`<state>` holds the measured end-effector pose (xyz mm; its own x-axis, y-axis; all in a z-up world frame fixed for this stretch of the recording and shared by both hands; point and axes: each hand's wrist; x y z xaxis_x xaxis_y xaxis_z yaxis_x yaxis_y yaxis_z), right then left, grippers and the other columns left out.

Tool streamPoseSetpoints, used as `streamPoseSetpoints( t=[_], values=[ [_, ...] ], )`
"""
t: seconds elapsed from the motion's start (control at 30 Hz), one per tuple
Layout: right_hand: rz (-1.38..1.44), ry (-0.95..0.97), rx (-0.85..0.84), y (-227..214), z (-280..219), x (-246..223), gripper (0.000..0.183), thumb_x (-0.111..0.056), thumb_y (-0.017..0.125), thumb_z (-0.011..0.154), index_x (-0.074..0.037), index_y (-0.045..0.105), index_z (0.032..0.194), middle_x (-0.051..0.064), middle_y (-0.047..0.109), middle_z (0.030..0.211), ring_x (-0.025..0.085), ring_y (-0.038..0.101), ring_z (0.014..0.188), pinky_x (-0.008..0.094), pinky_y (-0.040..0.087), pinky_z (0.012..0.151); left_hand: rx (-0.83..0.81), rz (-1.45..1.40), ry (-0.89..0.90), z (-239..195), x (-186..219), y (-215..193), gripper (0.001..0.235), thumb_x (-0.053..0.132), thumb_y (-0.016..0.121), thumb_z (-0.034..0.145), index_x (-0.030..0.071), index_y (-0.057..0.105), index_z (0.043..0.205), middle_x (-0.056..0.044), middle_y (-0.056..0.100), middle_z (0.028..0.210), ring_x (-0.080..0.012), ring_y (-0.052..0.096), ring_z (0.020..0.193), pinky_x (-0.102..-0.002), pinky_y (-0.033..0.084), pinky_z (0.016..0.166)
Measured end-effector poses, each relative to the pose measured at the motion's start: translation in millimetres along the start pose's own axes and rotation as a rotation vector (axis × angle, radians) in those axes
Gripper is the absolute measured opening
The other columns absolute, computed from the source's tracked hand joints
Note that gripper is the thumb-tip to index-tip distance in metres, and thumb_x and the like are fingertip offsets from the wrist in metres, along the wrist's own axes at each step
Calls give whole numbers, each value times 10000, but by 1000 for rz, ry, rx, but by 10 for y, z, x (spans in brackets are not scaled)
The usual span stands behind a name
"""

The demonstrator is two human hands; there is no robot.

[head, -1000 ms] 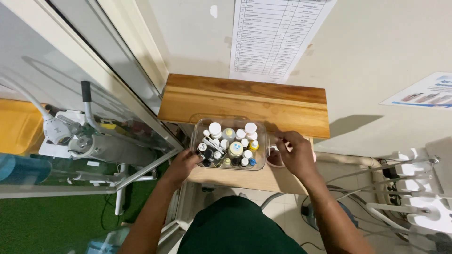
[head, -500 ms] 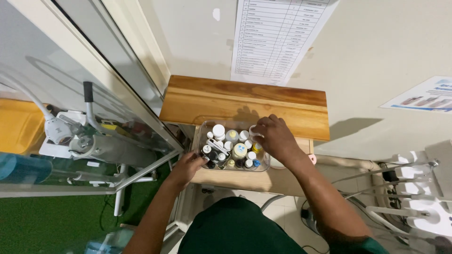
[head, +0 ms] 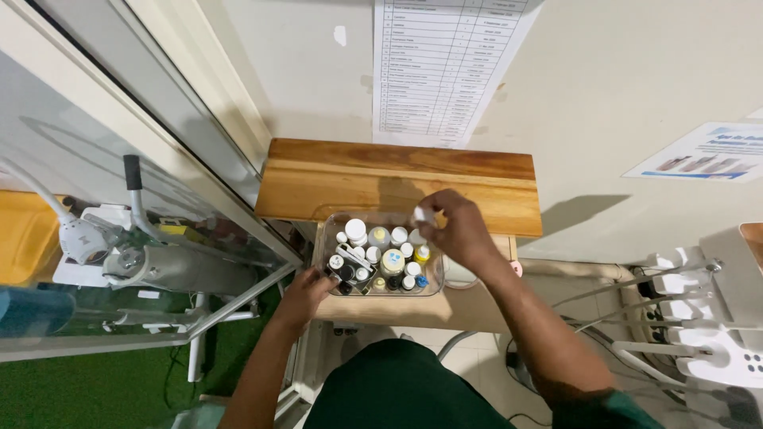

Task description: Organizing various small medical or dental bottles from a container onto a shelf.

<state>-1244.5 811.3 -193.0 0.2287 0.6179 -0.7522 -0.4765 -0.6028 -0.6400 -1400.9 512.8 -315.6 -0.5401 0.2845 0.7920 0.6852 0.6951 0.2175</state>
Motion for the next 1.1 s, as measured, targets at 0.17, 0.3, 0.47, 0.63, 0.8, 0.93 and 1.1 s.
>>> streamPoseSetpoints(
  t=[0.17,0.3,0.47,0.63,0.8,0.93,1.1],
  values=[
    [-25,102,184,-202,495,577,265,-91,835,839,-20,674,1037,115,749,974,206,718,851,332,582,746,25,92,12,-24,9,-23,336,201,666,884,63,702,1188,-28,698,1056,-157,608,994,-327,461,908],
    [97,144,286,-11,802,1271,373,-97,827,844,11,561,1082,132,729,976,195,725,872,342,585,755,54,71,2,10,-83,-52,378,198,665,876,32,690,1214,-43,697,1107,-169,611,1044,-350,459,952],
    [-17,208,311,67,917,1357,398,-84,857,818,17,546,1045,180,691,957,273,685,849,377,561,717,148,240,23,-283,276,177,528,215,663,873,67,616,1378,-96,702,1165,-219,632,1070,-381,482,985],
    [-5,258,289,148,901,1375,260,-49,771,875,6,573,1033,170,701,955,282,702,856,388,558,745,124,237,340,-420,293,150,832,183,760,852,83,306,1542,-105,431,1559,-215,430,1429,-383,355,1143],
    [-144,-73,426,232,852,1528,145,61,713,827,-8,665,944,190,673,1030,382,669,918,440,558,785,320,860,580,-653,732,411,883,272,863,748,34,443,1487,-196,463,1549,-326,434,1444,-434,370,1164],
    [-148,-107,436,229,835,1535,150,65,699,841,-6,671,971,195,668,1068,382,666,921,433,562,775,286,898,685,-657,776,490,850,297,895,730,62,515,1453,-199,466,1553,-377,402,1480,-449,359,1166],
    [-88,19,385,132,800,1313,184,-33,772,880,8,655,1016,193,638,1077,350,667,839,439,533,714,262,951,689,-612,764,543,761,266,890,740,120,573,1416,-152,529,1500,-409,399,1461,-484,338,1169]
  ],
)
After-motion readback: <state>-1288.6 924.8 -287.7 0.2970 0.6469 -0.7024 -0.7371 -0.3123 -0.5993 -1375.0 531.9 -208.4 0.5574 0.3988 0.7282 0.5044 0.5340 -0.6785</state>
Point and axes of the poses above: each hand's wrist, its own z-axis towards the middle knuckle, its own y-axis out of the palm, x = y × z
